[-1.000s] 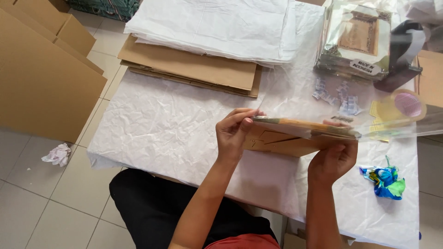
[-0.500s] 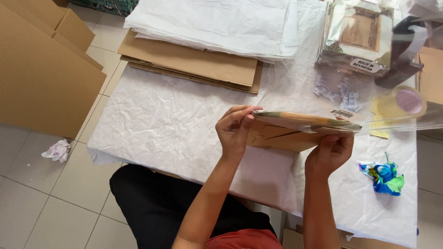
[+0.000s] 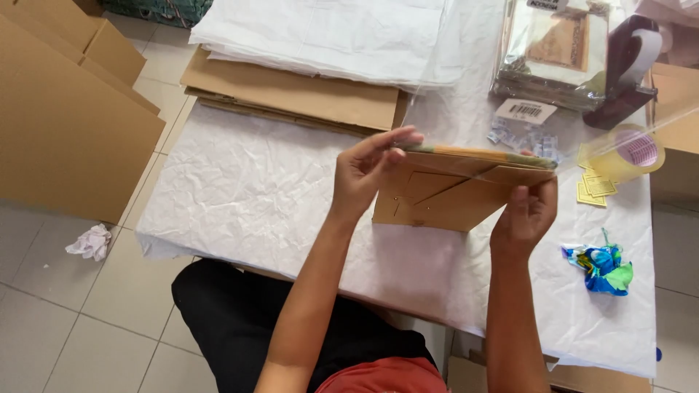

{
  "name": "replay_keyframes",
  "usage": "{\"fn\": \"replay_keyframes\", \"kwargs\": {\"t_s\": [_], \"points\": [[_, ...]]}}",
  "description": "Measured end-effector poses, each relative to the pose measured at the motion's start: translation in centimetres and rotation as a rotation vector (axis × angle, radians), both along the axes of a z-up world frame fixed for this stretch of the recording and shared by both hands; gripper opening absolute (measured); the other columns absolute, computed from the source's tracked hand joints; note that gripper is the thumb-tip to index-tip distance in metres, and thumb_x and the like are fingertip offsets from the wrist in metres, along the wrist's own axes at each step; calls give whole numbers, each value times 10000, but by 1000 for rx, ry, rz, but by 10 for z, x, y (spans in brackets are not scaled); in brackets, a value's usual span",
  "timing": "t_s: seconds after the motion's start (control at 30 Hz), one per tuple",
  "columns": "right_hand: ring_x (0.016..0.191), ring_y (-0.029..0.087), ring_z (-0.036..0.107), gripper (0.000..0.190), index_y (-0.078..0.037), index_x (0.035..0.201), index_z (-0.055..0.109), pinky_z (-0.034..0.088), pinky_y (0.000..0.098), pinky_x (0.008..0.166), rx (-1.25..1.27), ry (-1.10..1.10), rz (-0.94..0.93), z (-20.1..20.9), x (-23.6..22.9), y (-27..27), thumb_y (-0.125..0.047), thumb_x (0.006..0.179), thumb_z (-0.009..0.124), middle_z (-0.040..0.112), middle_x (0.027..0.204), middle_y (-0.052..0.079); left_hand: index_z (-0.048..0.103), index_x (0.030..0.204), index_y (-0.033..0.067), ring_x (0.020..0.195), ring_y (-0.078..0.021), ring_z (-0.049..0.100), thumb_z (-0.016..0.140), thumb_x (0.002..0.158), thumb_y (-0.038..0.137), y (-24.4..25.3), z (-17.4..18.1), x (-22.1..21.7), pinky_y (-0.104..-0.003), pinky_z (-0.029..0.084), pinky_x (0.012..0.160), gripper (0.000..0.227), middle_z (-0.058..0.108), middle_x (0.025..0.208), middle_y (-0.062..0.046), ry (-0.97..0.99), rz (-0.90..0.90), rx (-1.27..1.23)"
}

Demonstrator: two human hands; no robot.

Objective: The person wraps a picture frame in a plastic sleeve, secures the edge with tape, applies stickers to the back, and then places the wrapped frame onto a sheet of white tissue paper.

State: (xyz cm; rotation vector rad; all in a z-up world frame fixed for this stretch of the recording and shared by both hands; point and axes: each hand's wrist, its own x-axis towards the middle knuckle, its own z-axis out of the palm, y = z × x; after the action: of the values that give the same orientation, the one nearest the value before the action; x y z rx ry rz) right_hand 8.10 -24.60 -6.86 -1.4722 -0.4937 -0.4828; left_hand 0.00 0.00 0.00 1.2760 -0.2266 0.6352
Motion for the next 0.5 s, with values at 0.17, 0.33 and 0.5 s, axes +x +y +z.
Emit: {"fn": "replay_keyframes", "kwargs": {"t_s": [0.17, 0.33, 0.5], "points": [[1099, 97, 577, 616, 19, 1343, 556, 499, 288, 1038, -29, -5, 6, 50, -11, 24, -521, 1049, 598, 651, 1162, 103, 748, 1211, 27, 1163, -211, 689, 734, 984, 195, -16, -6, 1, -358, 549, 1045, 283, 771, 1143, -173, 67, 136, -132], [1099, 130, 555, 670, 50, 1342, 540, 480, 312, 1049, -7, -59, -7, 35, -2, 22, -544, 1038, 603, 613, 1178, 133, 719, 1237, 0, 1179, -224, 668, 731, 985, 178, -29, -24, 1, -353, 538, 1057, 309, 756, 1173, -186, 47, 194, -258], [1330, 289, 468, 564, -50, 1447, 383, 371, 428, 1217, 28, -208, -44, 97, -39, 45, -438, 1091, 585, 468, 1363, 143, 738, 1190, 54, 1138, -258, 726, 705, 1007, 253, -27, -30, -6, -334, 580, 1068, 273, 752, 1161, -174, 42, 140, -275]]}}
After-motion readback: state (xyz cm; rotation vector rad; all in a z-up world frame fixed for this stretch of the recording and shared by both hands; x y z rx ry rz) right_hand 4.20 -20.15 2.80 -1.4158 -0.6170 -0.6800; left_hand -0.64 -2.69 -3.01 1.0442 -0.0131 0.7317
